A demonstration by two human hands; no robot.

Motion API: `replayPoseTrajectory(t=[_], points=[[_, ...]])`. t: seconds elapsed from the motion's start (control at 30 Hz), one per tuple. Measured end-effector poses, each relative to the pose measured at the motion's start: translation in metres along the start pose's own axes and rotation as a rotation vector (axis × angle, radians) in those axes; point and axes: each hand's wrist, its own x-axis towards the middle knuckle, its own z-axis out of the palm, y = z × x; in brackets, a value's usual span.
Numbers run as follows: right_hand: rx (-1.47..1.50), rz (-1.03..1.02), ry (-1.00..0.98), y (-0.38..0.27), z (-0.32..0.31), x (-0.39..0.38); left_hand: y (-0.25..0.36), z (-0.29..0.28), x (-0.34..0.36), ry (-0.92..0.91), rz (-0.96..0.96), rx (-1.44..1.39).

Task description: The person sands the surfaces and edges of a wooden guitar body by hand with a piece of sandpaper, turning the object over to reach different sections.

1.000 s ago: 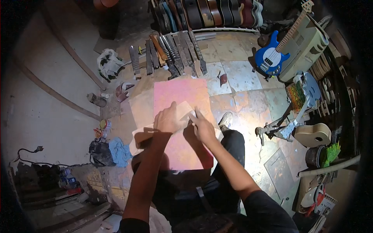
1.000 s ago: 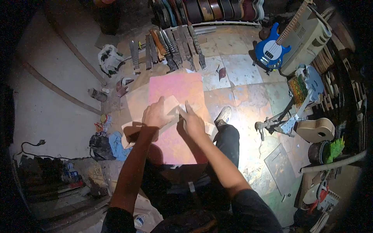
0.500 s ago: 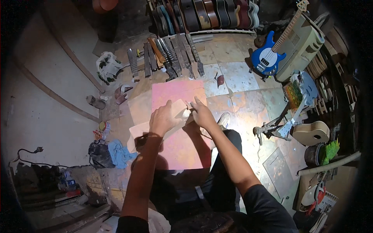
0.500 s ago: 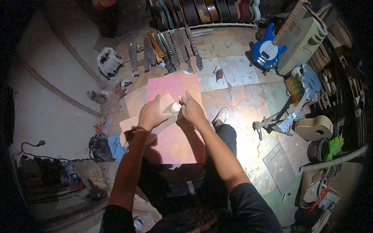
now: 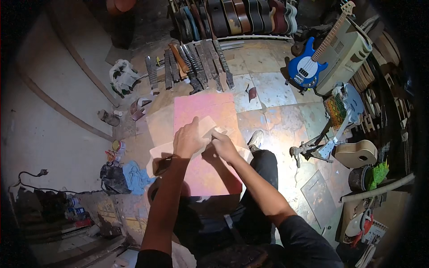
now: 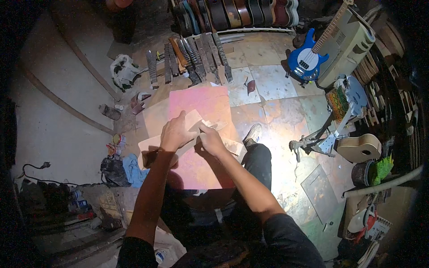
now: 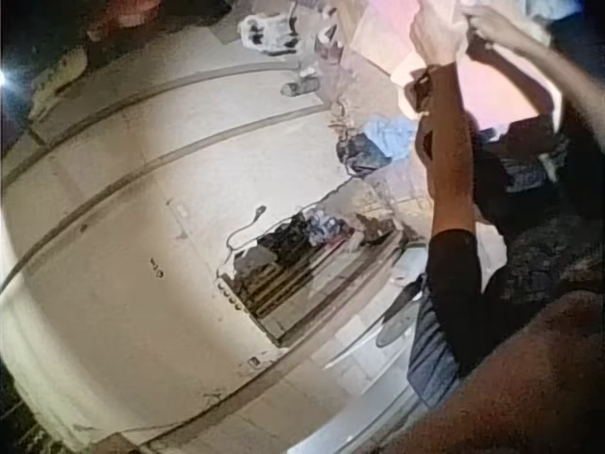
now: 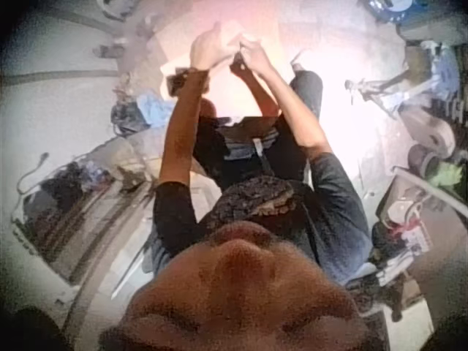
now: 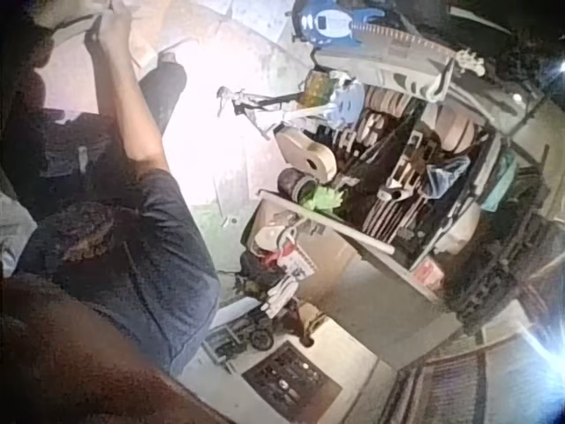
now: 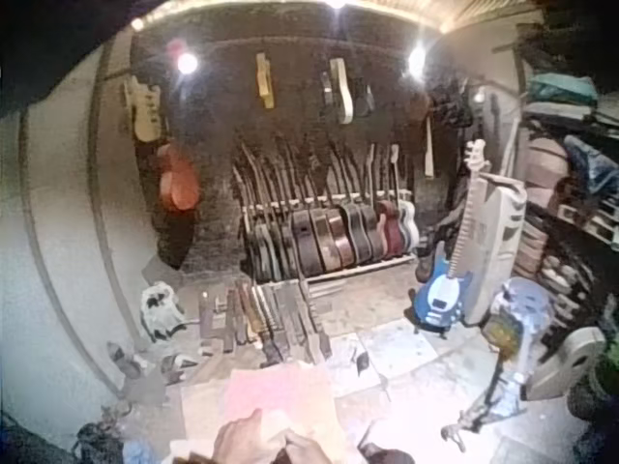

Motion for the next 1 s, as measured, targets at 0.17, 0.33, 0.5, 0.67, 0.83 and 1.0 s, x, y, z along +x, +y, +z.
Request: replayPoseTrajectory(t=[0.17, 0.33, 0.5, 0.67, 0.83, 1.0], points=[[-0.523, -0.358, 0.257, 0.016, -0.011, 0.001, 0.014, 0.005, 0.0, 0.091, 0.045, -0.006], [0.251, 0.247, -0.015, -0.026, -0.007, -0.015, 0.005, 0.006, -0.005, 0.083, 0.028, 0.014], [-0.721, -0.581, 0.379, 0.022, -0.017, 0.006, 0.018, 0.012, -0.002, 0.105, 0.057, -0.017], [0.03, -0.067, 0.06, 0.009, -0.011, -0.01, 0.008, 0.01, -0.004, 0.116, 0.054, 0.009], [-0.302, -0.323, 0.316, 0.015, -0.008, 0.0, 0.014, 0.007, -0.003, 0.117, 0.053, 0.007], [-0.367, -0.596, 0.313, 0.049, -0.029, -0.004, 0.025, 0.007, -0.001, 0.1, 0.064, -0.01]])
